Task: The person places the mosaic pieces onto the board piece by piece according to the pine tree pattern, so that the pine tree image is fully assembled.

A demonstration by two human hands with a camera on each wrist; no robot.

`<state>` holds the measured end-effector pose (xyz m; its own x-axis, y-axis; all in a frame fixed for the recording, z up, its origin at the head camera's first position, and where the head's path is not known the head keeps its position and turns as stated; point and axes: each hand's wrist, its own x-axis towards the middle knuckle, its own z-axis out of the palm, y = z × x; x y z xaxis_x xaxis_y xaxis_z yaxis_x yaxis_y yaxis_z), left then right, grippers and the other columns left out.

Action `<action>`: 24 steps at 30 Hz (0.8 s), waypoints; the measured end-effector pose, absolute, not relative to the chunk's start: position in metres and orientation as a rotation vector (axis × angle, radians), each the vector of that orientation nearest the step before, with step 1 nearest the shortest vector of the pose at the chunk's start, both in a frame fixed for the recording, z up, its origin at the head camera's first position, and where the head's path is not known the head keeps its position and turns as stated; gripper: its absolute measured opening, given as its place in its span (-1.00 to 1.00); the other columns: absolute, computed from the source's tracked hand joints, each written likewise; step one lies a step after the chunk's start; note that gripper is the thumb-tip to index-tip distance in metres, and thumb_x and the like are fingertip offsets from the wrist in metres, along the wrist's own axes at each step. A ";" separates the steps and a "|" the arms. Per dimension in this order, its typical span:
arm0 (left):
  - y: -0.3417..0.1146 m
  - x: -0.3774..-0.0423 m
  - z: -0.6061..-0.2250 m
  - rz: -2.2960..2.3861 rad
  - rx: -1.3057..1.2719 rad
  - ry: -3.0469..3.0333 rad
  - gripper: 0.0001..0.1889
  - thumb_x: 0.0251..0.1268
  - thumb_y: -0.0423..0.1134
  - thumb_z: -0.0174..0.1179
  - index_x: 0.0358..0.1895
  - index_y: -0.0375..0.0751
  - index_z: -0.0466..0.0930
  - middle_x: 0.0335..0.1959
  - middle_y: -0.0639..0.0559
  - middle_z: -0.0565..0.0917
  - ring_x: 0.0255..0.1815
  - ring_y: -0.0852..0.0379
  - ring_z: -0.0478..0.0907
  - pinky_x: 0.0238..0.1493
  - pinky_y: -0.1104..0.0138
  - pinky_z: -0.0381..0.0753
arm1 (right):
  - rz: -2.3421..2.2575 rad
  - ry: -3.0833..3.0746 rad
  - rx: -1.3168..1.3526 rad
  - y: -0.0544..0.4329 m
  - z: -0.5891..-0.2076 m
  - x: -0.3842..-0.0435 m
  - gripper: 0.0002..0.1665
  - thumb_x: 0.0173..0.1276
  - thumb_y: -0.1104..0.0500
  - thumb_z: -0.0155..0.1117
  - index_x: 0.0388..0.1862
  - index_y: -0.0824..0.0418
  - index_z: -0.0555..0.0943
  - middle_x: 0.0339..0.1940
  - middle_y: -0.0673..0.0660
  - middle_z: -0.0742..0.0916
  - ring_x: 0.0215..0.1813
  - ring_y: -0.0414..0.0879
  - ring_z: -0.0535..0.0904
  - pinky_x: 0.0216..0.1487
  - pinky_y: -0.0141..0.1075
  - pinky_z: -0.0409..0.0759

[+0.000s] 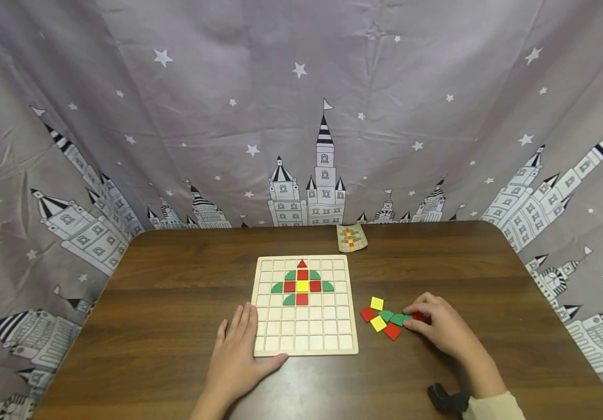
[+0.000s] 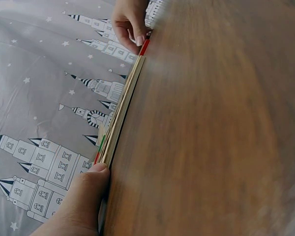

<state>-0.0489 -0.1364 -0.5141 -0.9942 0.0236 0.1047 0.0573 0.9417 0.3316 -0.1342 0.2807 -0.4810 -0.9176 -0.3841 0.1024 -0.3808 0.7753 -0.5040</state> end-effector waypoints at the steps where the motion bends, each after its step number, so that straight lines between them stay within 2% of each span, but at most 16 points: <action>1: -0.136 -0.049 -0.514 -0.514 -0.062 -2.998 0.28 -0.08 0.66 0.08 0.55 -0.28 0.10 0.59 -0.17 0.15 0.63 -0.11 0.02 0.57 -0.13 -0.04 | -0.818 2.971 -0.634 0.280 -0.481 -0.134 -0.82 0.27 0.04 0.44 -0.15 -0.01 0.76 -0.23 -0.19 0.64 -0.20 -0.35 0.48 -0.24 -0.37 0.52; 4: -0.137 -0.049 -0.514 -0.513 -0.059 -3.000 0.28 -0.09 0.66 0.07 0.55 -0.28 0.10 0.59 -0.17 0.15 0.63 -0.11 0.02 0.57 -0.13 -0.04 | -0.783 2.995 -0.643 0.281 -0.481 -0.134 -0.80 0.27 0.02 0.43 -0.14 -0.01 0.75 -0.22 -0.19 0.64 -0.18 -0.33 0.48 -0.22 -0.35 0.52; 12: -0.137 -0.049 -0.516 -0.519 -0.053 -2.999 0.28 -0.09 0.67 0.06 0.55 -0.27 0.10 0.59 -0.17 0.14 0.64 -0.10 0.01 0.57 -0.12 -0.04 | -0.827 2.980 -0.733 0.283 -0.482 -0.134 -0.74 0.20 0.14 0.50 -0.11 0.03 0.75 -0.19 -0.17 0.63 -0.19 -0.36 0.43 -0.25 -0.39 0.48; 18: -0.138 -0.049 -0.516 -0.503 -0.059 -2.999 0.28 -0.09 0.68 0.04 0.55 -0.27 0.11 0.59 -0.17 0.15 0.63 -0.12 0.02 0.56 -0.12 -0.01 | -0.790 3.020 -0.597 0.280 -0.482 -0.136 -0.82 0.15 0.07 0.53 -0.25 0.00 0.74 -0.28 -0.16 0.65 -0.28 -0.36 0.45 -0.31 -0.40 0.48; 21: -0.138 -0.049 -0.516 -0.497 -0.061 -3.001 0.28 -0.08 0.68 0.03 0.55 -0.27 0.11 0.59 -0.17 0.15 0.63 -0.12 0.03 0.56 -0.12 -0.01 | -0.722 3.049 -0.522 0.277 -0.479 -0.137 -0.80 0.12 -0.02 0.54 -0.31 -0.03 0.72 -0.30 -0.15 0.65 -0.29 -0.30 0.46 -0.32 -0.37 0.46; 24: -0.137 -0.049 -0.515 -0.499 -0.061 -3.005 0.28 -0.08 0.68 0.04 0.55 -0.27 0.11 0.59 -0.17 0.14 0.63 -0.12 0.02 0.56 -0.12 -0.02 | -0.688 3.051 -0.515 0.277 -0.478 -0.137 -0.68 0.12 -0.13 0.53 -0.22 -0.01 0.73 -0.27 -0.15 0.66 -0.23 -0.23 0.49 -0.27 -0.31 0.48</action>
